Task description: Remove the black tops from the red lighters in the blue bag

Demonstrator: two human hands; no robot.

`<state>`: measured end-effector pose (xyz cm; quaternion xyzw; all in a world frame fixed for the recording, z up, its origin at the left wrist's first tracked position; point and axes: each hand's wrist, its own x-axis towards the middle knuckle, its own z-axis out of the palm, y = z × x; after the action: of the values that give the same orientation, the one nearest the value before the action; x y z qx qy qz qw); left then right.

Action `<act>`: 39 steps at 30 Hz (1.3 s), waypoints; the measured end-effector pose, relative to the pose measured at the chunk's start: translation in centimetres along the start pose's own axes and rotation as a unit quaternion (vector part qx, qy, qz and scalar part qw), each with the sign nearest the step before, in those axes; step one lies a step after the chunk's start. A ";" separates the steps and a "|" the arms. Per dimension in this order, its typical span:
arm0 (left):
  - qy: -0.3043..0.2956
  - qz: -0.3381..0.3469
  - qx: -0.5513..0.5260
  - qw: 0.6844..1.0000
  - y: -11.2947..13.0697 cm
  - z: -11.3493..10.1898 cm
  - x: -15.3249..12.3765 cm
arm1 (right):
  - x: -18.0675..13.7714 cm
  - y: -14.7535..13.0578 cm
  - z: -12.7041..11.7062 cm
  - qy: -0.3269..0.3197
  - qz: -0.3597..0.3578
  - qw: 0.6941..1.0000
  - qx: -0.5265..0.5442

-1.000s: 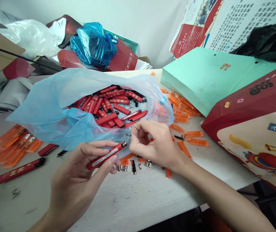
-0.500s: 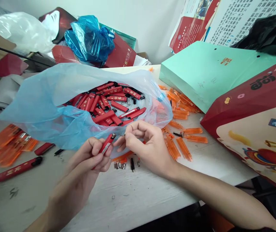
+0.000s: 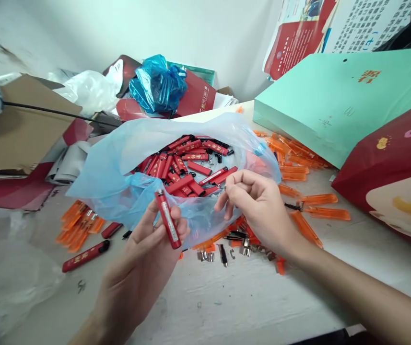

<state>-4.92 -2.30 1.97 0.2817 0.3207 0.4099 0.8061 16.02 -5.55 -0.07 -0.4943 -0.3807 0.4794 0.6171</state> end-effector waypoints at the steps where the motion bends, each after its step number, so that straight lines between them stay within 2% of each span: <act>1: -0.008 0.006 0.006 1.000 0.0 0.0 0.0 | 0.0 0.0 0.0 0.001 0.001 1.000 -0.003; 10: -0.053 0.015 0.005 0.998 -0.1 -0.4 -0.1 | 0.0 -0.2 0.1 -0.004 -0.004 1.000 -0.018; 19: -0.058 0.024 0.007 0.998 0.0 -0.4 0.2 | 0.0 -0.1 -0.1 -0.004 -0.015 1.000 -0.022; 30: -0.020 0.013 0.023 0.999 0.4 -0.1 -0.1 | 0.0 -0.1 -0.2 -0.004 -0.023 0.999 -0.035; 39: -0.051 0.005 0.009 0.999 0.3 -0.2 0.1 | 0.0 -0.1 -0.2 0.001 -0.028 0.999 -0.044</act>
<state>-5.22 -2.06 2.00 0.3109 0.2816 0.3965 0.8166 16.27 -5.58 -0.03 -0.5102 -0.4148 0.4443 0.6084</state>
